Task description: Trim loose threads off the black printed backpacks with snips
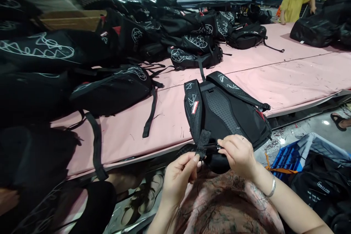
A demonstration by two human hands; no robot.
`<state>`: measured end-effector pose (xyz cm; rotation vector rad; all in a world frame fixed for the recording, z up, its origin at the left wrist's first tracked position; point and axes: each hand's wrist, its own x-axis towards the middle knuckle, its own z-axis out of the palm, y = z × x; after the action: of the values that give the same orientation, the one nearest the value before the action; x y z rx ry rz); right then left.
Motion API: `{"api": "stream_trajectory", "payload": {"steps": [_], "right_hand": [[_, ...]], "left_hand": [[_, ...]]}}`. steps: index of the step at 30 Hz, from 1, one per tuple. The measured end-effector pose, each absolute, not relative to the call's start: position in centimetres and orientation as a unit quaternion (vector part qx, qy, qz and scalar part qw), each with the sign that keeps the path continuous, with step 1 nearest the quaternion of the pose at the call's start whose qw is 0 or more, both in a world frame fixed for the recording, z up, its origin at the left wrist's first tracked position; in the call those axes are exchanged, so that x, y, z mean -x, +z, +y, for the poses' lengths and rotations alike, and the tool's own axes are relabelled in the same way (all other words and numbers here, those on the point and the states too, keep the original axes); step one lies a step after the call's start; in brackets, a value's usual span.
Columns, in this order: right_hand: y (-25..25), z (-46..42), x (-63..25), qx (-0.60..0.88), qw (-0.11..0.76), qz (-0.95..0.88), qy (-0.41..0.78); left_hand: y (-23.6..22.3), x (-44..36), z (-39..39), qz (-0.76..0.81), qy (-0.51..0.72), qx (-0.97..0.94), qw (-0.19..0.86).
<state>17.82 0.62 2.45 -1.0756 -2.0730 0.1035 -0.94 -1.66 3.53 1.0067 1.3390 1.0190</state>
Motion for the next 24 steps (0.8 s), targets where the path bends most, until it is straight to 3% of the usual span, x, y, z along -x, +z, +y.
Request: {"api": "stream_trajectory", "payload": {"steps": [19, 24], "right_hand": [[2.5, 1.1, -17.6, 0.372, 0.387, -0.836, 0.112], [3.2, 0.5, -18.1, 0.350, 0.415, -0.818, 0.192]], "left_hand": [[3.2, 0.4, -1.9, 0.564, 0.394, -0.529, 0.497], [3.6, 2.3, -1.8, 0.572, 0.409, -0.526, 0.479]]}}
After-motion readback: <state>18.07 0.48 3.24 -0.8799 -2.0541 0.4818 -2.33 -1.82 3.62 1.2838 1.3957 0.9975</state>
